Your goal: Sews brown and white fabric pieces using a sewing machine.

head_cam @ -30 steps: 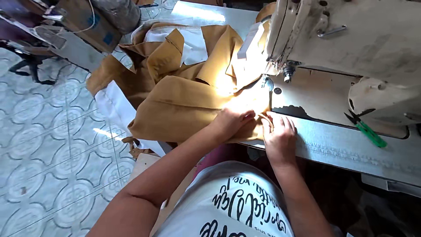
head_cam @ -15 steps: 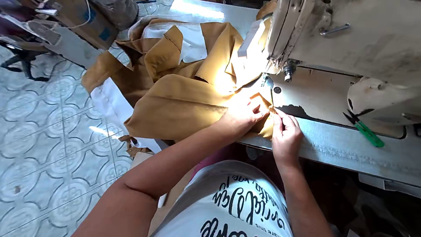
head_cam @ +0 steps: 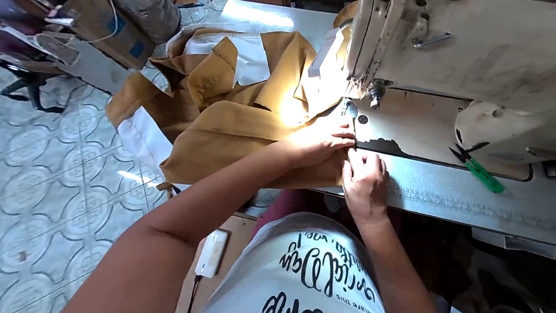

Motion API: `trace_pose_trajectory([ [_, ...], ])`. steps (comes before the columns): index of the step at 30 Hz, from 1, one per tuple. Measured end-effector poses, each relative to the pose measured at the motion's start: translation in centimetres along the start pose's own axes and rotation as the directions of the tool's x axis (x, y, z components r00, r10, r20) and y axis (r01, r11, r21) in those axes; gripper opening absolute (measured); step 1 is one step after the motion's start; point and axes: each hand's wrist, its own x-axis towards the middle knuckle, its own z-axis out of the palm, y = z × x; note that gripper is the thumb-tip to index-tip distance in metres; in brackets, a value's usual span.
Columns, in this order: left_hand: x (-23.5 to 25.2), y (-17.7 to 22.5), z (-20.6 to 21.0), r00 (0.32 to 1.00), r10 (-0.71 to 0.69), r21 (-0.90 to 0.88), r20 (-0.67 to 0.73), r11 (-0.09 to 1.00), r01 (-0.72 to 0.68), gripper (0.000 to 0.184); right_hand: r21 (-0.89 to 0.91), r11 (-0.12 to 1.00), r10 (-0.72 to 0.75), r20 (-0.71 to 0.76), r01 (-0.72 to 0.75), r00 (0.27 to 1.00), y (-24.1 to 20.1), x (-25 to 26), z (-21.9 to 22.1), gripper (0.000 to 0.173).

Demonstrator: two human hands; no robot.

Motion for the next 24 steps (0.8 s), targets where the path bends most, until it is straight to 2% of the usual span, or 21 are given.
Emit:
trace_pose_trajectory([
  [3,-0.8,-2.3,1.6,0.996,0.059,-0.038,-0.069,0.997,-0.061,0.042,-0.041,0.999,-0.006,-0.015,0.006,1.000,0.1,-1.3,-0.6,0.028],
  [9,-1.7,-2.9,0.8,0.999,-0.034,-0.021,-0.032,0.999,0.033,0.047,-0.155,0.985,-0.073,-0.020,0.070,0.997,0.5,-1.3,-0.3,0.020],
  [13,-1.7,-2.1,0.8,0.977,-0.206,0.026,0.058,0.978,0.205,0.054,-0.187,0.978,-0.095,0.012,0.095,0.995,1.1,0.1,-0.8,0.015],
  [16,-1.7,-1.1,0.9,0.956,-0.287,0.054,0.062,0.957,0.284,0.055,-0.131,0.986,-0.102,0.015,0.103,0.995,0.7,0.2,-1.5,0.019],
  [21,-1.6,-0.4,1.2,0.943,-0.328,0.078,0.054,0.943,0.323,0.056,0.114,0.983,-0.143,-0.020,0.145,0.989,-1.9,-0.3,-1.0,0.024],
  [24,-1.9,0.0,1.6,0.939,-0.341,0.074,0.036,0.938,0.338,0.056,0.049,0.992,-0.120,0.020,0.118,0.993,-1.3,-0.3,-0.4,0.019],
])
